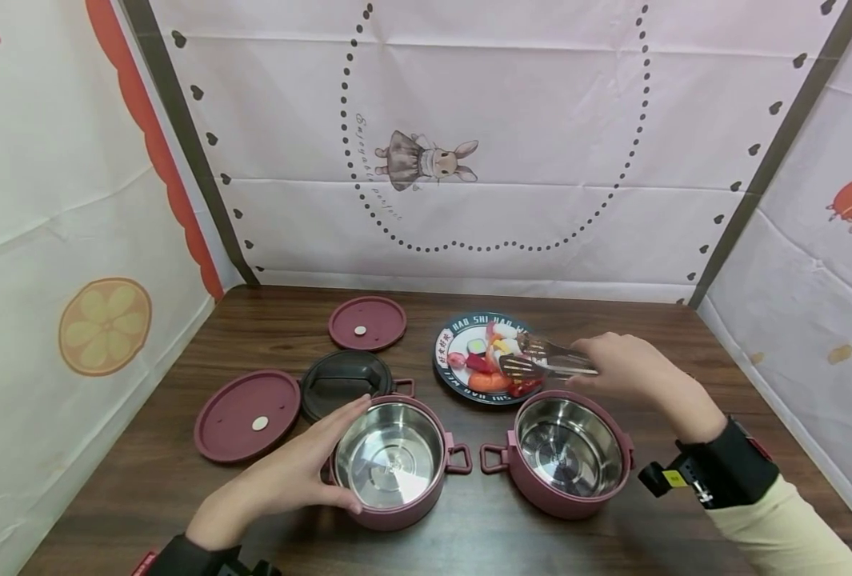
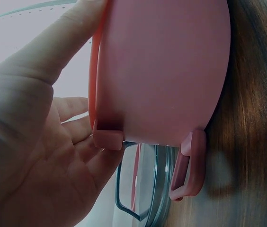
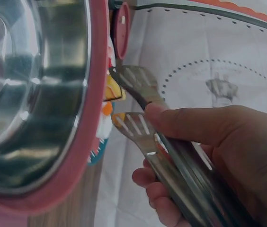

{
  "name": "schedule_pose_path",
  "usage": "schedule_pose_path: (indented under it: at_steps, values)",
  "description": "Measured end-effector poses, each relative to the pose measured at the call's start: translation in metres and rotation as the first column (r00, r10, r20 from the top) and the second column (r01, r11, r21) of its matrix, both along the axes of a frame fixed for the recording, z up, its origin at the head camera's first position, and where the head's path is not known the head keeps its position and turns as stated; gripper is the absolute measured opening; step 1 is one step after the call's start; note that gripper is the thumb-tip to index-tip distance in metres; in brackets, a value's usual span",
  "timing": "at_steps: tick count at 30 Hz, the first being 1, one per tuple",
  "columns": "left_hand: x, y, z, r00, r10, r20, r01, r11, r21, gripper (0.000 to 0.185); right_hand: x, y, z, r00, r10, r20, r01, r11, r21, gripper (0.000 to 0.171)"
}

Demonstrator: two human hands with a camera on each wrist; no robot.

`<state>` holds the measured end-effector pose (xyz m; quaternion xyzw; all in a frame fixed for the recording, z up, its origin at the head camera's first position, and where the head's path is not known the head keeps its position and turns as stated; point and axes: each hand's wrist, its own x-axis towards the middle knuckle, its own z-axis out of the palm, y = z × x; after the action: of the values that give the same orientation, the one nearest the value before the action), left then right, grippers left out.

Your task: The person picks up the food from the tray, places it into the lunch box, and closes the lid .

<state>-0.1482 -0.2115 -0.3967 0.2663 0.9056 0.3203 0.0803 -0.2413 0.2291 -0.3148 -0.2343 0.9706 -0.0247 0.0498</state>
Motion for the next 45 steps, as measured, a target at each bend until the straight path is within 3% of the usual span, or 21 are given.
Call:
schedule_pose_path:
  at_steps: [10,20,26,34,41,45]
  values:
    - [0.000,0.001,-0.001,1.000,0.001,-0.006,-0.001,1.000,0.006,0.116,-0.005,-0.011,-0.011,0.999,0.023,-0.037,-0.022,0.999,0.025,0.033]
    - [0.001,-0.001,-0.002,0.999,0.001,-0.037,-0.002,1.000,-0.008,0.117,0.002,-0.006,-0.004,0.994,0.037,-0.101,-0.040,0.999,-0.020,0.038]
    - [0.001,-0.001,-0.003,0.999,0.001,-0.043,-0.002,1.000,-0.013,0.116,0.013,-0.019,0.007,0.985,0.111,-0.131,-0.120,0.991,-0.064,0.038]
    - [0.001,0.000,-0.002,1.000,-0.001,-0.030,0.001,1.000,-0.006,0.116,0.037,-0.051,0.015,0.928,0.312,-0.204,-0.328,0.943,-0.048,0.035]
    - [0.000,0.000,-0.002,1.000,-0.005,-0.008,0.005,1.000,0.002,0.115,0.053,-0.074,0.010,0.885,0.418,-0.206,-0.431,0.902,-0.025,0.033]
    - [0.001,0.000,-0.002,1.000,-0.001,-0.018,0.001,1.000,-0.012,0.116,0.059,-0.078,0.008,0.878,0.431,-0.207,-0.442,0.897,-0.007,0.034]
